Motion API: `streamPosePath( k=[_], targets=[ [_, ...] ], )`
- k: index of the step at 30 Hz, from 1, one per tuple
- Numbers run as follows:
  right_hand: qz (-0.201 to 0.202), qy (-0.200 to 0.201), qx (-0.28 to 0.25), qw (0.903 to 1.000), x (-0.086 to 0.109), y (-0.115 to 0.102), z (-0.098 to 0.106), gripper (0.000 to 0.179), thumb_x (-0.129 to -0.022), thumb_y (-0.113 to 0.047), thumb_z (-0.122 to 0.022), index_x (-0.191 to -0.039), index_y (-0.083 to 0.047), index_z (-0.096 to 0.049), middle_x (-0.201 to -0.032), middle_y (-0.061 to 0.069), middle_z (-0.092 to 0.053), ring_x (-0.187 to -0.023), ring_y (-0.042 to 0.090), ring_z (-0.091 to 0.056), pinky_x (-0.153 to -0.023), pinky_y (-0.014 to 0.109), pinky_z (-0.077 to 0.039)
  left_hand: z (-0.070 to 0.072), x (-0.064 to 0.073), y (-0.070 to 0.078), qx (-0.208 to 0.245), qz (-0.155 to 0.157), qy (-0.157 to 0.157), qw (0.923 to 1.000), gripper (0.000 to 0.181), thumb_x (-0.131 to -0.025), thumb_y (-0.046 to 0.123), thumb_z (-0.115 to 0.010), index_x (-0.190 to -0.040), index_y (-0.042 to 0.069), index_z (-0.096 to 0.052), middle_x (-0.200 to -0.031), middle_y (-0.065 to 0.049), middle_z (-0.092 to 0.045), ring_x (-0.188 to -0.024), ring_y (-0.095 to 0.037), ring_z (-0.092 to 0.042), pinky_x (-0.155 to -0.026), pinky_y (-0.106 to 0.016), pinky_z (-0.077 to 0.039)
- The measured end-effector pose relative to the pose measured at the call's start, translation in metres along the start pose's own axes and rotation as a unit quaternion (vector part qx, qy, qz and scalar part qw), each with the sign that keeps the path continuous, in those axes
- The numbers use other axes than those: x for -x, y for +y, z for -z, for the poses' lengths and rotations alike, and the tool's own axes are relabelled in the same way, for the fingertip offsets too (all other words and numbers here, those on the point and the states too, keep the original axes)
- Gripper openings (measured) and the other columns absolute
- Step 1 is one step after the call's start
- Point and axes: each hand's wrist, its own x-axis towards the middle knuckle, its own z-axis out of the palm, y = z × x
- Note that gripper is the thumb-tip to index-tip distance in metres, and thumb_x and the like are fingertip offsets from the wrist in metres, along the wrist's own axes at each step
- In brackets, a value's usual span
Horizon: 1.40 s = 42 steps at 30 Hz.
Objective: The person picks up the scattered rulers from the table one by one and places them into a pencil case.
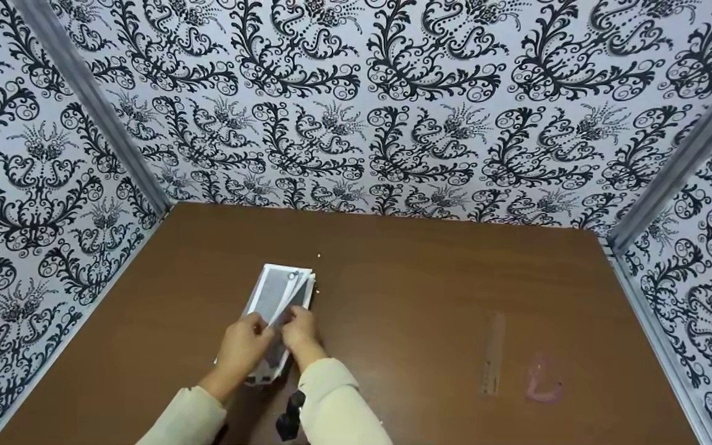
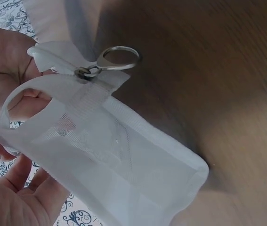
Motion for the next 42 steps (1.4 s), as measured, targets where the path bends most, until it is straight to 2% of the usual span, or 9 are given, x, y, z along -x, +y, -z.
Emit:
streamPosePath(
  k=[13,18,25,28,30,33,34,37,42],
  targets=[
    [-0.067,0.0,-0.047,0.9966,0.0,-0.002,0.008,0.052,-0.074,0.016,-0.056,-0.125,0.019,-0.048,-0.11,0.03,-0.062,-0.092,0.025,-0.062,-0.076,0.029,-0.052,0.0,0.001,-0.001,-0.001,-0.007,0.003,1.0,0.024,-0.075,0.007,-0.065,-0.064,0.011,-0.044,-0.06,-0.001,-0.043,-0.053,-0.016,-0.04,-0.05,-0.031,-0.036],
    [-0.074,0.002,-0.055,0.9957,0.001,-0.005,0.018,0.045,-0.079,0.013,-0.056,-0.123,0.014,-0.053,-0.106,0.021,-0.064,-0.08,0.014,-0.06,-0.068,0.025,-0.051,-0.001,0.001,-0.002,-0.007,-0.015,0.016,0.9997,0.024,-0.072,0.005,-0.064,-0.063,0.011,-0.042,-0.059,0.001,-0.04,-0.053,-0.015,-0.039,-0.049,-0.031,-0.035],
    [-0.033,0.002,-0.031,0.999,0.001,-0.003,0.032,0.046,-0.074,0.012,-0.059,-0.12,0.015,-0.055,-0.103,0.024,-0.064,-0.087,0.024,-0.063,-0.068,0.036,-0.055,-0.002,0.001,-0.001,-0.006,-0.009,0.016,0.9998,0.024,-0.073,0.006,-0.064,-0.062,0.011,-0.043,-0.059,0.0,-0.04,-0.052,-0.016,-0.039,-0.05,-0.032,-0.035],
    [0.056,-0.005,-0.029,0.998,-0.011,0.023,0.038,0.043,-0.071,0.007,-0.063,-0.114,0.011,-0.06,-0.098,0.021,-0.066,-0.088,0.027,-0.064,-0.069,0.035,-0.055,-0.003,0.001,-0.001,-0.007,-0.004,0.013,0.9999,0.024,-0.073,0.007,-0.064,-0.063,0.011,-0.043,-0.059,0.0,-0.041,-0.052,-0.017,-0.039,-0.05,-0.032,-0.035],
    [0.102,-0.011,-0.009,0.9947,-0.011,0.026,0.042,0.042,-0.07,0.008,-0.064,-0.111,0.013,-0.06,-0.096,0.023,-0.066,-0.089,0.032,-0.065,-0.073,0.038,-0.055,-0.003,0.001,-0.001,-0.006,-0.002,0.012,0.9999,0.023,-0.073,0.006,-0.064,-0.063,0.011,-0.043,-0.059,0.0,-0.041,-0.052,-0.017,-0.039,-0.05,-0.033,-0.036],
    [0.139,-0.009,0.081,0.9869,-0.007,0.018,0.051,0.041,-0.07,0.007,-0.068,-0.111,0.012,-0.06,-0.098,0.025,-0.065,-0.092,0.037,-0.064,-0.081,0.042,-0.053,-0.004,0.001,0.0,-0.005,-0.003,0.011,0.9999,0.023,-0.074,0.006,-0.064,-0.064,0.01,-0.043,-0.06,-0.001,-0.041,-0.052,-0.017,-0.039,-0.05,-0.033,-0.036],
    [0.119,-0.002,0.132,0.9841,0.003,-0.001,0.054,0.044,-0.07,0.009,-0.068,-0.113,0.015,-0.058,-0.103,0.029,-0.063,-0.097,0.043,-0.061,-0.086,0.048,-0.05,-0.004,0.001,0.0,-0.004,-0.004,0.01,0.9999,0.024,-0.074,0.006,-0.064,-0.064,0.01,-0.043,-0.059,-0.001,-0.041,-0.052,-0.016,-0.039,-0.05,-0.032,-0.036],
    [0.114,0.011,0.247,0.9621,0.009,-0.011,0.062,0.048,-0.072,0.003,-0.072,-0.118,0.009,-0.06,-0.113,0.026,-0.061,-0.107,0.042,-0.058,-0.093,0.05,-0.046,-0.003,0.001,-0.001,-0.003,-0.006,0.01,0.9999,0.024,-0.074,0.006,-0.064,-0.064,0.01,-0.043,-0.059,-0.001,-0.041,-0.053,-0.016,-0.039,-0.05,-0.032,-0.035],
    [0.109,0.018,0.351,0.9298,0.017,-0.021,0.071,0.054,-0.075,-0.007,-0.075,-0.127,-0.003,-0.059,-0.125,0.02,-0.058,-0.115,0.04,-0.055,-0.096,0.054,-0.043,-0.004,0.002,-0.001,-0.006,-0.012,0.012,0.9998,0.023,-0.074,0.006,-0.063,-0.064,0.011,-0.043,-0.059,0.0,-0.041,-0.052,-0.016,-0.038,-0.049,-0.032,-0.035]
  ],
)
